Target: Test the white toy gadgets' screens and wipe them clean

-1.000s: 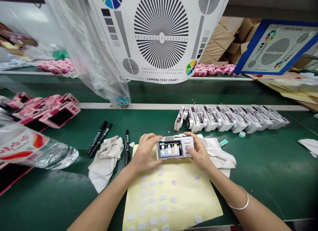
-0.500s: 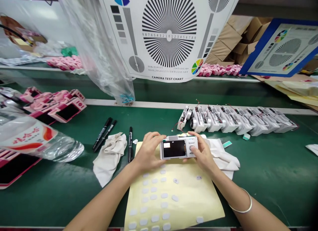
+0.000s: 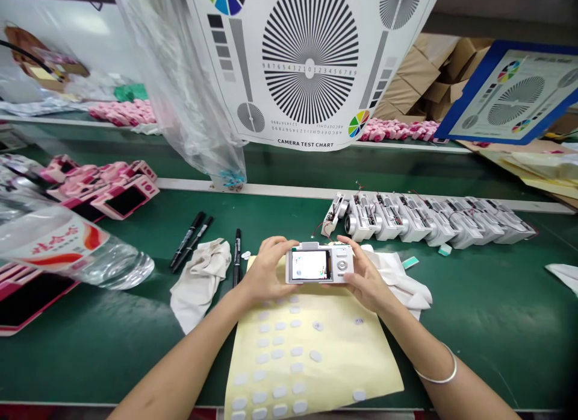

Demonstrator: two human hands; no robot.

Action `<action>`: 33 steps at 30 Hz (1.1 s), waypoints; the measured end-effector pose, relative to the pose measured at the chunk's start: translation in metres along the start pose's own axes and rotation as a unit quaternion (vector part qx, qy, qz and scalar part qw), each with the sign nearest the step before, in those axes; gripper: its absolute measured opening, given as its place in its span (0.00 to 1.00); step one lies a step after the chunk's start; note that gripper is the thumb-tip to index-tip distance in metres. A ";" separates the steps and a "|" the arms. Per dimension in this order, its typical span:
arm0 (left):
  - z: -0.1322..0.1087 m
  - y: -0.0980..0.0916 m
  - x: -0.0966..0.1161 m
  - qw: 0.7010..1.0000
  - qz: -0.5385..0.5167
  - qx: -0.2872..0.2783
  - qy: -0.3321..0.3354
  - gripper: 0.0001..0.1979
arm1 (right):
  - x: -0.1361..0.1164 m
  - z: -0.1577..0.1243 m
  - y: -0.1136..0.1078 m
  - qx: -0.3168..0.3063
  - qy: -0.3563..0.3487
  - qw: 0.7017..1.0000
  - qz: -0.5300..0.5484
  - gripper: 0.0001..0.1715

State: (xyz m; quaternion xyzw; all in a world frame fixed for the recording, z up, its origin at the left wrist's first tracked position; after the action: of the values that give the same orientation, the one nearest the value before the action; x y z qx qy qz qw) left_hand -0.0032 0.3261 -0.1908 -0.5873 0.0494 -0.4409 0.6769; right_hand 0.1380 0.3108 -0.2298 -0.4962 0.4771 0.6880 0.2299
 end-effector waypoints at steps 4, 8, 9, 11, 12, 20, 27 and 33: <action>0.000 0.001 -0.003 1.000 0.003 0.001 -0.003 0.29 | 0.002 0.000 -0.002 0.007 -0.008 1.000 -0.016 0.35; -0.001 -0.001 0.003 0.999 0.022 0.022 0.021 0.28 | 0.003 0.001 -0.004 0.002 -0.013 1.000 -0.024 0.35; -0.002 -0.002 0.006 0.999 0.028 0.028 0.031 0.28 | 0.003 0.001 -0.004 0.000 -0.012 1.000 -0.021 0.35; -0.002 -0.004 0.011 0.997 0.044 0.040 0.048 0.28 | 0.003 0.001 -0.005 0.000 -0.010 1.000 -0.015 0.33; -0.003 -0.005 0.014 0.996 0.052 0.045 0.055 0.27 | 0.003 0.001 -0.006 0.002 -0.008 1.000 -0.014 0.32; -0.004 -0.012 0.026 0.990 0.083 0.069 0.091 0.25 | 0.002 0.002 -0.010 0.024 -0.016 0.999 -0.029 0.28; -0.004 -0.011 0.030 0.988 0.088 0.072 0.103 0.25 | 0.001 0.001 -0.010 0.018 -0.010 1.000 -0.023 0.30; -0.006 -0.012 0.034 0.985 0.097 0.081 0.117 0.24 | 0.005 0.000 -0.013 0.031 -0.001 1.000 -0.003 0.24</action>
State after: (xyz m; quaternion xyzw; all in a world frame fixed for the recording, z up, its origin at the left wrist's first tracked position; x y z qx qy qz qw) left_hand 0.0074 0.3004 -0.1668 -0.4669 0.1492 -0.4414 0.7516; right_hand 0.1461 0.3161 -0.2396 -0.4900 0.4962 0.6725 0.2478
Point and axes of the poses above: each hand's wrist, its own z-axis towards the middle knuckle, its own y-axis out of the palm, x = y × z, the point moved 10 cm from there along z, towards the middle knuckle, and after that the axes turned 9 degrees about -x, right-handed, at the moved point
